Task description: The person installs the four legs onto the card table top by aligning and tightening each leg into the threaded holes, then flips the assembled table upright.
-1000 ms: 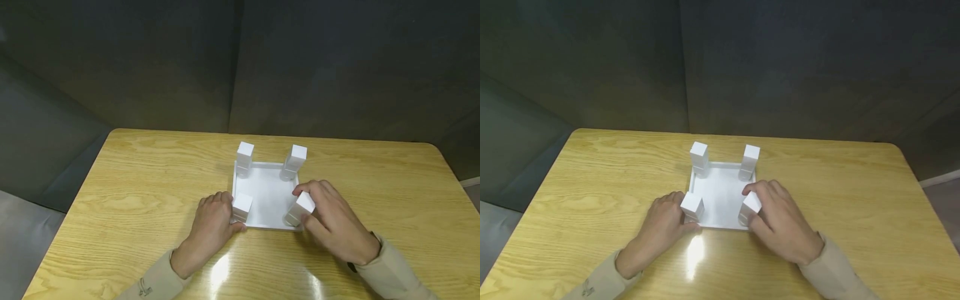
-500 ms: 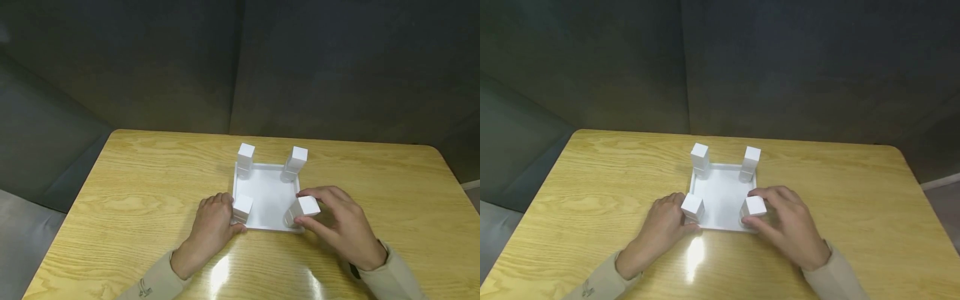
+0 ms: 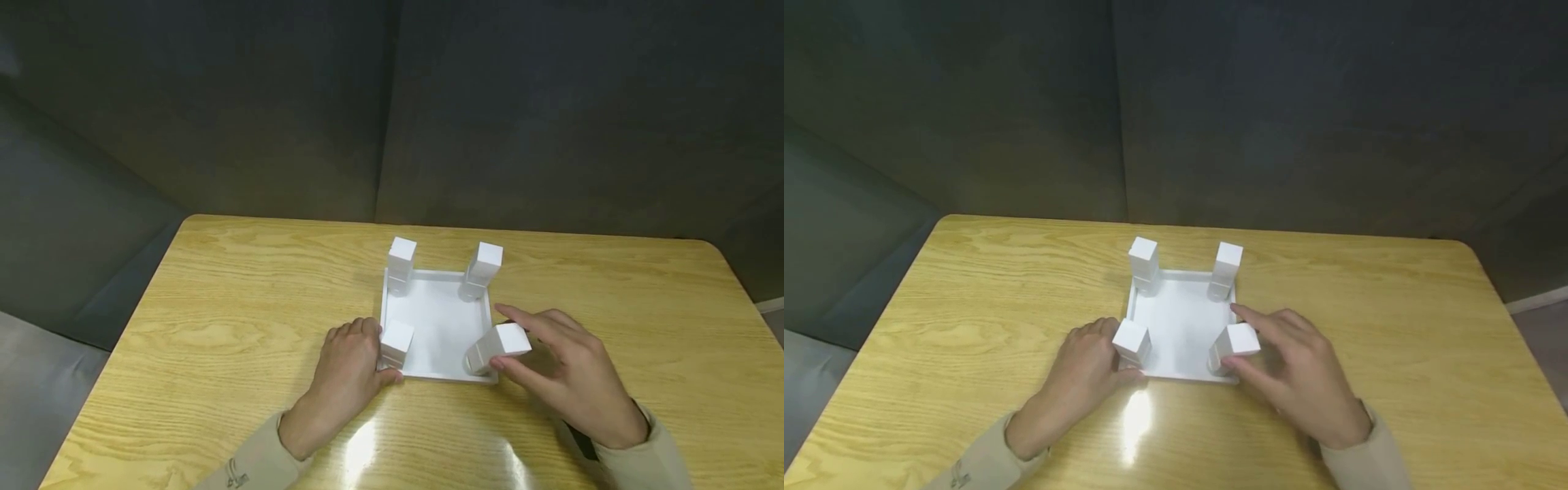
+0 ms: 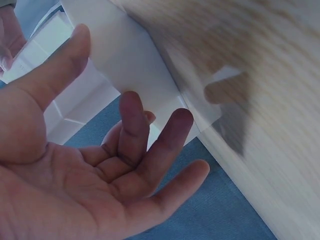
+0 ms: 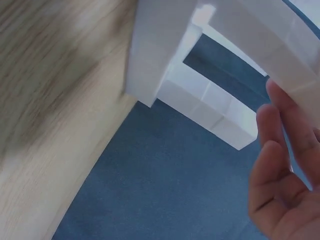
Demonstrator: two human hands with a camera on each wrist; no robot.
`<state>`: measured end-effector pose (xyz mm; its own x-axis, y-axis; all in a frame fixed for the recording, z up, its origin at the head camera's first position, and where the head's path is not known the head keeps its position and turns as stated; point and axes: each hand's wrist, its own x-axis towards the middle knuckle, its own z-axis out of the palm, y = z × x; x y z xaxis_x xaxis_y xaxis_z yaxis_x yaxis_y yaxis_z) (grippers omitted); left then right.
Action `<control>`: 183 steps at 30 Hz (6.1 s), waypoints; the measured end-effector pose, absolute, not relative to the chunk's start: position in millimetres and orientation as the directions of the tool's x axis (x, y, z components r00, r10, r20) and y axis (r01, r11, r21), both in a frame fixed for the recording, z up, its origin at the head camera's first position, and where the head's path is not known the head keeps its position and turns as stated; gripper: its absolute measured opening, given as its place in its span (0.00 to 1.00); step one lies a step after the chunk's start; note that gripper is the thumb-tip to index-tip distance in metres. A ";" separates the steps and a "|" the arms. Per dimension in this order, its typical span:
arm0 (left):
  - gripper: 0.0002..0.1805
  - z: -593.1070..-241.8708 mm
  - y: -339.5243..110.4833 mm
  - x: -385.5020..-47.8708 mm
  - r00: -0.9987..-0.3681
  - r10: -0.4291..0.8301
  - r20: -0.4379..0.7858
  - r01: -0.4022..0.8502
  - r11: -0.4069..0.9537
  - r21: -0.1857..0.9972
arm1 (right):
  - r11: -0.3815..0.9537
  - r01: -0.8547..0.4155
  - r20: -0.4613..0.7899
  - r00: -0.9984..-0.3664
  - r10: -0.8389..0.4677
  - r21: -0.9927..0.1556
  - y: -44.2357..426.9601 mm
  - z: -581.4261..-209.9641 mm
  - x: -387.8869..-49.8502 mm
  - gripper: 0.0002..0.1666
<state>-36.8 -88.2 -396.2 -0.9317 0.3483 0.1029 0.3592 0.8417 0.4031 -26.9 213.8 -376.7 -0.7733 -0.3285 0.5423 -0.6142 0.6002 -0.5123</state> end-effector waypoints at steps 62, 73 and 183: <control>0.41 -397.3 -88.3 -37.8 -0.928 0.355 0.115 0.371 0.840 0.396 | 0.515 -0.562 0.458 -0.827 -0.326 -0.647 220.8 -376.2 -31.6 0.33; 0.41 -396.9 -88.8 -38.0 -0.929 0.354 0.103 0.365 0.839 0.404 | 0.473 -0.547 0.430 -0.837 -0.340 -0.691 217.8 -380.6 -33.0 0.39; 0.39 -397.2 -88.4 -38.8 -0.930 0.343 0.130 0.366 0.841 0.400 | 0.489 -0.459 0.318 -0.882 -0.347 -0.741 218.5 -382.0 -34.2 0.26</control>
<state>-38.8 -88.4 -397.2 -0.9303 0.3428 0.1303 0.3657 0.8405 0.3998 -34.2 218.5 -382.0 -0.8823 -0.3473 0.3176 -0.4594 0.4895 -0.7412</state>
